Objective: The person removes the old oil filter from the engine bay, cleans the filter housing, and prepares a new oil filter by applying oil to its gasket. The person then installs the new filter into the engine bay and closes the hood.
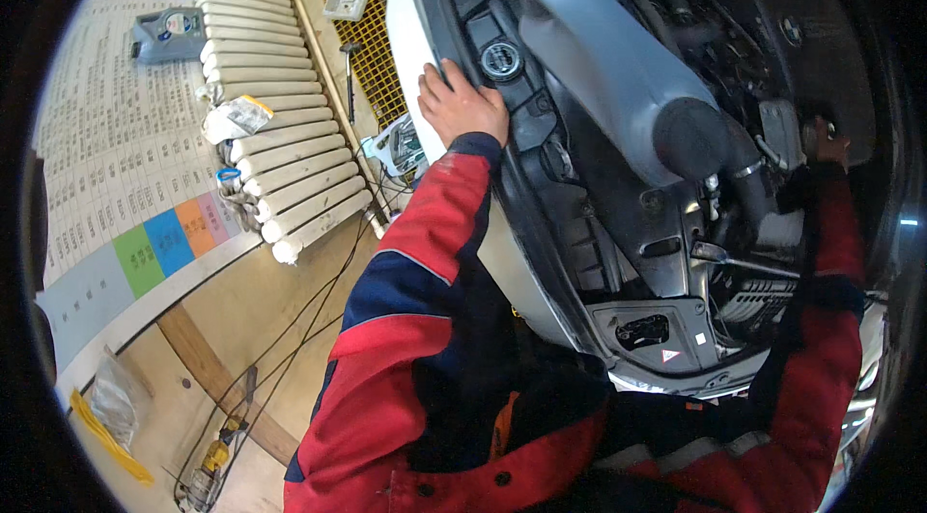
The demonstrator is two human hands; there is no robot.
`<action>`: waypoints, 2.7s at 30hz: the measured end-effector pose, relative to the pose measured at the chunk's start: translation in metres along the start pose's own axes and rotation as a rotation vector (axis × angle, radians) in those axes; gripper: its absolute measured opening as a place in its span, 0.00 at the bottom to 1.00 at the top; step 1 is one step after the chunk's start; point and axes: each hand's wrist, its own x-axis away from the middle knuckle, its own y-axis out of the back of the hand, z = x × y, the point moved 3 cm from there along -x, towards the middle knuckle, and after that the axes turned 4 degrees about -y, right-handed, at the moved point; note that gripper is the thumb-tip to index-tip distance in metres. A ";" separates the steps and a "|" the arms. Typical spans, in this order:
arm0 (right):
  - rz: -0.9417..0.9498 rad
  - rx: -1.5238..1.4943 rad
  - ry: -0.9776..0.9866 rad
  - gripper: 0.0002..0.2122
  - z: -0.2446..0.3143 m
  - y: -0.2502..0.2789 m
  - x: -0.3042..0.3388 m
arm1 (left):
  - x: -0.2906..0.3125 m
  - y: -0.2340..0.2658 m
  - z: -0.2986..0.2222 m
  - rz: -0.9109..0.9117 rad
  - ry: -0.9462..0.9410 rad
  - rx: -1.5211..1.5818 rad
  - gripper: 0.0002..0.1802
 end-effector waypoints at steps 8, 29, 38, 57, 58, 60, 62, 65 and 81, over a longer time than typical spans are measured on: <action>-0.067 0.119 0.319 0.41 0.009 0.001 0.044 | 0.000 0.002 -0.002 -0.044 -0.018 -0.008 0.39; -0.016 -0.503 -0.315 0.44 0.102 0.116 0.203 | 0.005 -0.017 0.013 0.014 -0.102 -0.309 0.32; -0.044 -0.319 0.250 0.43 0.068 0.128 0.195 | -0.001 -0.056 0.066 -0.016 -0.125 -0.129 0.55; 0.078 -0.228 0.017 0.37 0.099 0.127 0.191 | 0.009 -0.032 0.019 -0.054 -0.108 -0.196 0.38; 0.121 -0.313 -0.082 0.38 0.101 0.131 0.194 | 0.010 -0.024 0.010 -0.030 -0.055 -0.155 0.38; -0.002 -0.266 -0.023 0.38 0.112 0.139 0.217 | 0.007 -0.007 -0.002 -0.053 -0.053 -0.109 0.39; -0.073 -0.298 0.104 0.35 0.114 0.142 0.263 | 0.008 0.000 -0.005 0.009 -0.021 -0.090 0.41; -0.029 -0.648 0.316 0.31 0.106 0.144 0.370 | 0.008 0.001 -0.004 0.040 0.014 -0.038 0.43; 1.137 -0.348 1.057 0.27 0.092 0.041 0.806 | 0.404 -0.003 0.388 1.154 0.081 0.196 0.40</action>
